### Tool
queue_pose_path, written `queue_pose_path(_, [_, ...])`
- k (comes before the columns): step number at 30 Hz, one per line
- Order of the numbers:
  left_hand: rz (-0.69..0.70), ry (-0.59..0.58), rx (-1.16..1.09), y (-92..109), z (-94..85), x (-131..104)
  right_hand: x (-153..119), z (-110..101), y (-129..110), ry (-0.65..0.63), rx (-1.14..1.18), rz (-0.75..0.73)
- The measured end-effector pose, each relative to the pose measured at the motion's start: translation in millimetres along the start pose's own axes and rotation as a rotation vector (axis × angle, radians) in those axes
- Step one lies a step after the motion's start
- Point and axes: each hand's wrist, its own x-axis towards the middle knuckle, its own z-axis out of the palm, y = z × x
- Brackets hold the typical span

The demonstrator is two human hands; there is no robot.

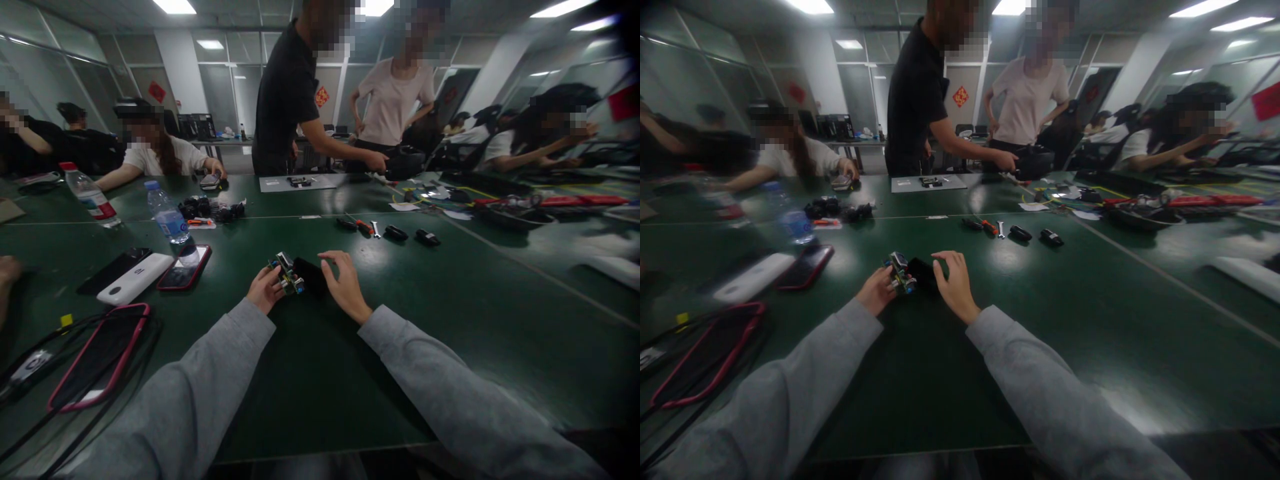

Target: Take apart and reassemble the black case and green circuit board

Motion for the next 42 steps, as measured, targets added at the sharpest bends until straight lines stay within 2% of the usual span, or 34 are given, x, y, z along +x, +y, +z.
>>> queue_pose_path(7, [0.047, 0.007, -0.035, -7.4, -6.3, 7.7, -20.5, 9.9, -44.2, -0.182, -0.11, -0.279])
queue_pose_path(12, [0.094, 0.012, -0.043, -13.6, -10.1, 12.2, -29.8, 23.0, -55.6, -0.261, -0.245, -0.277])
queue_pose_path(16, [0.078, -0.001, -0.032, -15.2, -7.1, 9.3, -28.0, 25.3, -53.2, -0.248, -0.284, -0.228])
queue_pose_path(22, [0.074, -0.022, -0.007, -13.6, 1.0, 1.7, -23.6, 22.0, -43.7, -0.177, -0.127, -0.155])
queue_pose_path(27, [0.108, 0.013, -0.029, -9.9, 2.2, 2.3, -18.7, 14.5, -48.9, -0.111, 0.089, -0.095])
queue_pose_path(30, [0.128, 0.009, -0.048, -6.9, 1.2, 4.0, -17.4, 11.1, -56.1, -0.106, 0.294, 0.044])
queue_pose_path(33, [0.122, -0.076, -0.027, -3.3, 1.2, 1.7, -18.5, 12.7, -59.1, -0.194, 0.591, 0.286])
queue_pose_path(35, [0.121, -0.168, 0.017, -1.6, 1.6, -1.6, -19.4, 14.5, -59.4, -0.312, 0.812, 0.451])
queue_pose_path(37, [0.137, -0.232, 0.065, -1.4, 2.0, -3.9, -19.4, 14.9, -59.6, -0.438, 0.958, 0.55])
queue_pose_path(39, [0.178, -0.223, 0.096, -2.3, 2.3, -4.4, -17.9, 13.6, -59.2, -0.51, 0.95, 0.553])
queue_pose_path(42, [0.247, -0.156, 0.134, -2.4, 4.0, -4.7, -13.9, 10.2, -55.9, -0.477, 0.732, 0.402])
